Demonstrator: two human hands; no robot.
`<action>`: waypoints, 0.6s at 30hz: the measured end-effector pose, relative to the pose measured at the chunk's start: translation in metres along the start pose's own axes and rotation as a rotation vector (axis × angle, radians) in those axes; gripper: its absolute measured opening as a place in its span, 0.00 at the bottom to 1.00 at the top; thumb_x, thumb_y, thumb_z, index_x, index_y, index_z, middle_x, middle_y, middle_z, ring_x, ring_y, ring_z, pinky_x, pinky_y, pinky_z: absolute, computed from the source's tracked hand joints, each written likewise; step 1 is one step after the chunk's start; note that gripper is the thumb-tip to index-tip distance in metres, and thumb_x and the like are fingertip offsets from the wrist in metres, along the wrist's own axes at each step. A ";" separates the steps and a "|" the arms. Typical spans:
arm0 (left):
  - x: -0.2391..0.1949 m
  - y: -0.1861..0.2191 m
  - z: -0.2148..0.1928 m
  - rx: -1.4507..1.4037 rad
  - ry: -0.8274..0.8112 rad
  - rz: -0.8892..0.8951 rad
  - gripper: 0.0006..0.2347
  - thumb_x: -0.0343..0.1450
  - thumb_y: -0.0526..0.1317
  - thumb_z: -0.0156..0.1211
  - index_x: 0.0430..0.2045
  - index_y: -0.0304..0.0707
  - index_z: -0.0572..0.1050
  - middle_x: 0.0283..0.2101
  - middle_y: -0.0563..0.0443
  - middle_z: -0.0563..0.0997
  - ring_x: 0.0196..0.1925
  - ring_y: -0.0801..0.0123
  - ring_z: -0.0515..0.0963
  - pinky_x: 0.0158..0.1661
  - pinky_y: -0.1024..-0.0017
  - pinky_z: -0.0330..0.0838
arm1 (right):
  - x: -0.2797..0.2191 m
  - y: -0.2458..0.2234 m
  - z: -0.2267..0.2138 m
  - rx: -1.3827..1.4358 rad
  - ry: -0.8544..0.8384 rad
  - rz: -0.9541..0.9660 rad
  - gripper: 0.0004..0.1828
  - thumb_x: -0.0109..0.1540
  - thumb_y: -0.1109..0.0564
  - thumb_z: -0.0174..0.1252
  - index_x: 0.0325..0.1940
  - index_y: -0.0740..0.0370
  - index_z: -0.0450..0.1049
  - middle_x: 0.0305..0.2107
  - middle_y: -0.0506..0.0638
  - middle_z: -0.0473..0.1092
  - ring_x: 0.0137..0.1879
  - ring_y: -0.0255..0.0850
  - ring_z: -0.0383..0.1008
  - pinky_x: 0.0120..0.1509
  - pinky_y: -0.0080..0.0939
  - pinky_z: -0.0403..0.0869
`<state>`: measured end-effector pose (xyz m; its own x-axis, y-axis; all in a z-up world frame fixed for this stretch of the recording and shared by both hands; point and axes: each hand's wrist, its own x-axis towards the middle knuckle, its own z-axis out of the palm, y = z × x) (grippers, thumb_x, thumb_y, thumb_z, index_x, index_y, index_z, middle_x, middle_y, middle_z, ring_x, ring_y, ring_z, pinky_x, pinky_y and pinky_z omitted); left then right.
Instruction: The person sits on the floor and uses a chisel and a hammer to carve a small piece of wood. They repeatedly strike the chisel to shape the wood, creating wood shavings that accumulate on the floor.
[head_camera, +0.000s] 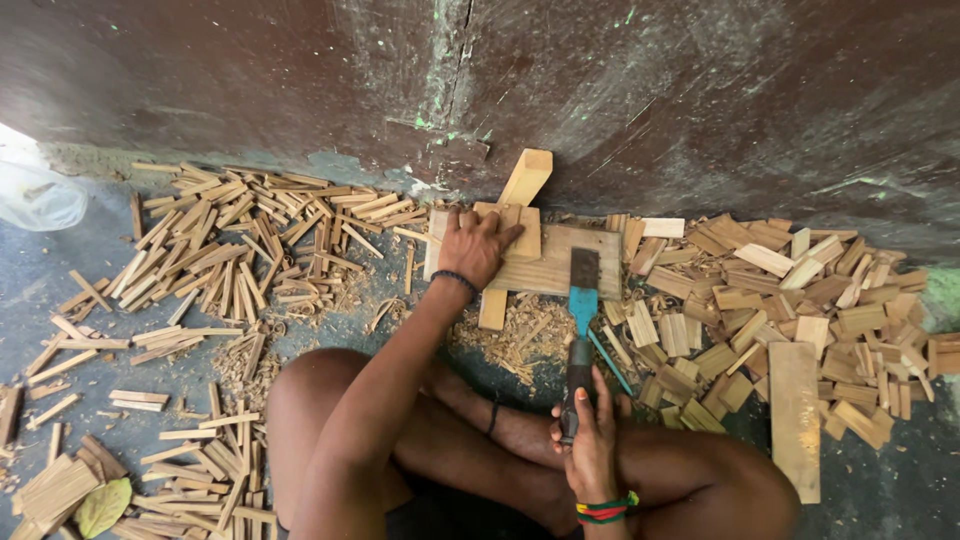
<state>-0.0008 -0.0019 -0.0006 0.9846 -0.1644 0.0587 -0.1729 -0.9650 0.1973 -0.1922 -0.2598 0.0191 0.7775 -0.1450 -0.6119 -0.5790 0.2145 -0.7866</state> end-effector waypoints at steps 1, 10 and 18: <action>0.001 0.000 0.000 -0.009 -0.018 -0.006 0.21 0.74 0.39 0.52 0.62 0.71 0.71 0.53 0.49 0.76 0.60 0.51 0.73 0.66 0.42 0.54 | 0.001 0.000 0.001 0.001 -0.007 -0.007 0.32 0.67 0.48 0.49 0.76 0.40 0.54 0.25 0.53 0.68 0.18 0.37 0.64 0.17 0.33 0.61; 0.004 0.008 0.006 0.116 -0.032 -0.026 0.30 0.74 0.37 0.59 0.69 0.79 0.59 0.57 0.51 0.73 0.63 0.52 0.70 0.69 0.37 0.47 | -0.005 -0.004 0.004 -0.028 -0.034 -0.016 0.34 0.66 0.47 0.51 0.77 0.42 0.53 0.26 0.52 0.69 0.19 0.35 0.65 0.18 0.32 0.61; -0.022 0.008 -0.036 -0.163 -0.079 -0.110 0.49 0.59 0.60 0.73 0.73 0.62 0.46 0.60 0.43 0.69 0.62 0.45 0.71 0.66 0.39 0.51 | -0.018 -0.003 0.002 -0.022 -0.008 -0.062 0.35 0.66 0.49 0.53 0.78 0.43 0.55 0.25 0.51 0.69 0.18 0.35 0.64 0.17 0.31 0.60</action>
<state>-0.0246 0.0010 0.0354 0.9955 -0.0816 -0.0481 -0.0593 -0.9332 0.3544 -0.2041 -0.2560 0.0333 0.8140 -0.1496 -0.5613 -0.5348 0.1841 -0.8247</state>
